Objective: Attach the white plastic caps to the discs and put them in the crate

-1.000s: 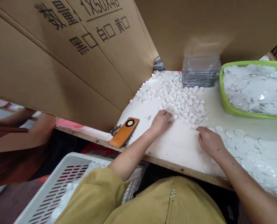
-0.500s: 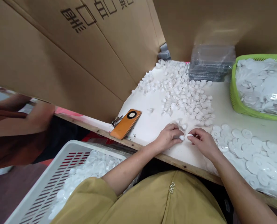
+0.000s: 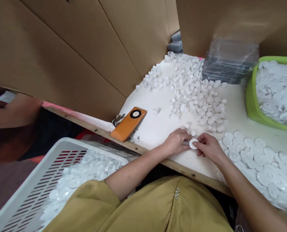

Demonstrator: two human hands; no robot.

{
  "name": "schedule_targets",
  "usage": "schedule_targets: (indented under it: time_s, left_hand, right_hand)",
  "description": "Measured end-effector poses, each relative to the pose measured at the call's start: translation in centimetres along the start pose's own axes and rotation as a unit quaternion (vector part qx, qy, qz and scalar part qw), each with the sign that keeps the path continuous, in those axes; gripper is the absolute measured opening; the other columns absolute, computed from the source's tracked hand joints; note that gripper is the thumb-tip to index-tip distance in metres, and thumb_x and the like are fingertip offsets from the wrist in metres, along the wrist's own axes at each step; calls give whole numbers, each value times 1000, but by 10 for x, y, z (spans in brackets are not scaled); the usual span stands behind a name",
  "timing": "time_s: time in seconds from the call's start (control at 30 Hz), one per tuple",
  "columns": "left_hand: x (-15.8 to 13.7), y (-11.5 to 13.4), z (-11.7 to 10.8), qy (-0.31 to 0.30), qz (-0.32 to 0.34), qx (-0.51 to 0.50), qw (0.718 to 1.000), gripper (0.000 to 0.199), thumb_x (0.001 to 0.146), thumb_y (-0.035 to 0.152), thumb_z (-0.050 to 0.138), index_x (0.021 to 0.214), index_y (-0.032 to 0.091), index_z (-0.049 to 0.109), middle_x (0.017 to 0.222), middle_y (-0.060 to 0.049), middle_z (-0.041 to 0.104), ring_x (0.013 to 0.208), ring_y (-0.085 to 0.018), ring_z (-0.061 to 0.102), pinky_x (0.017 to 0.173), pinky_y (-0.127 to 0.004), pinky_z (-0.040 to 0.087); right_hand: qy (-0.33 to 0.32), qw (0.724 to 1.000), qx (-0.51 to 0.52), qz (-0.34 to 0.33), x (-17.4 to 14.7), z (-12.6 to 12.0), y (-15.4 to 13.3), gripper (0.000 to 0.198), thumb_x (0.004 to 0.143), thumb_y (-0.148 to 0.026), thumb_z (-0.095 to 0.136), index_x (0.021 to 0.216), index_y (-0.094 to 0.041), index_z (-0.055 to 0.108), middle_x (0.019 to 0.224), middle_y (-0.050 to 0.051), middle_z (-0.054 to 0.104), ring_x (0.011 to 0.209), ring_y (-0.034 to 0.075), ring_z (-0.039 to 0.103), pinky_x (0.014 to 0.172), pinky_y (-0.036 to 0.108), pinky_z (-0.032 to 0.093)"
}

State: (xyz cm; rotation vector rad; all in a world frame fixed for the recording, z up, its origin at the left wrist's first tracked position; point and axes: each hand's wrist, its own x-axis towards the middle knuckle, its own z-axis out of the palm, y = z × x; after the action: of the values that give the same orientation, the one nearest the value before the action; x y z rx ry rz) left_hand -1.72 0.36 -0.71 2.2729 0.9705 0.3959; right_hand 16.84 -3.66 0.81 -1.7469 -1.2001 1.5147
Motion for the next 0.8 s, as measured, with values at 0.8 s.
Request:
schedule_targets:
  time_s: [0.8]
  left_hand:
    - [20,30,19,58,-20,-50,997,23,79,21,64,101,22,66,97,-5,64,91,-18,59,82,-30,49]
  right_hand:
    - [327,909,-124,-228,-8,-29,9,25,80,-47,60,78,-23,51,66,-1,60,57,15,54,57,27,44]
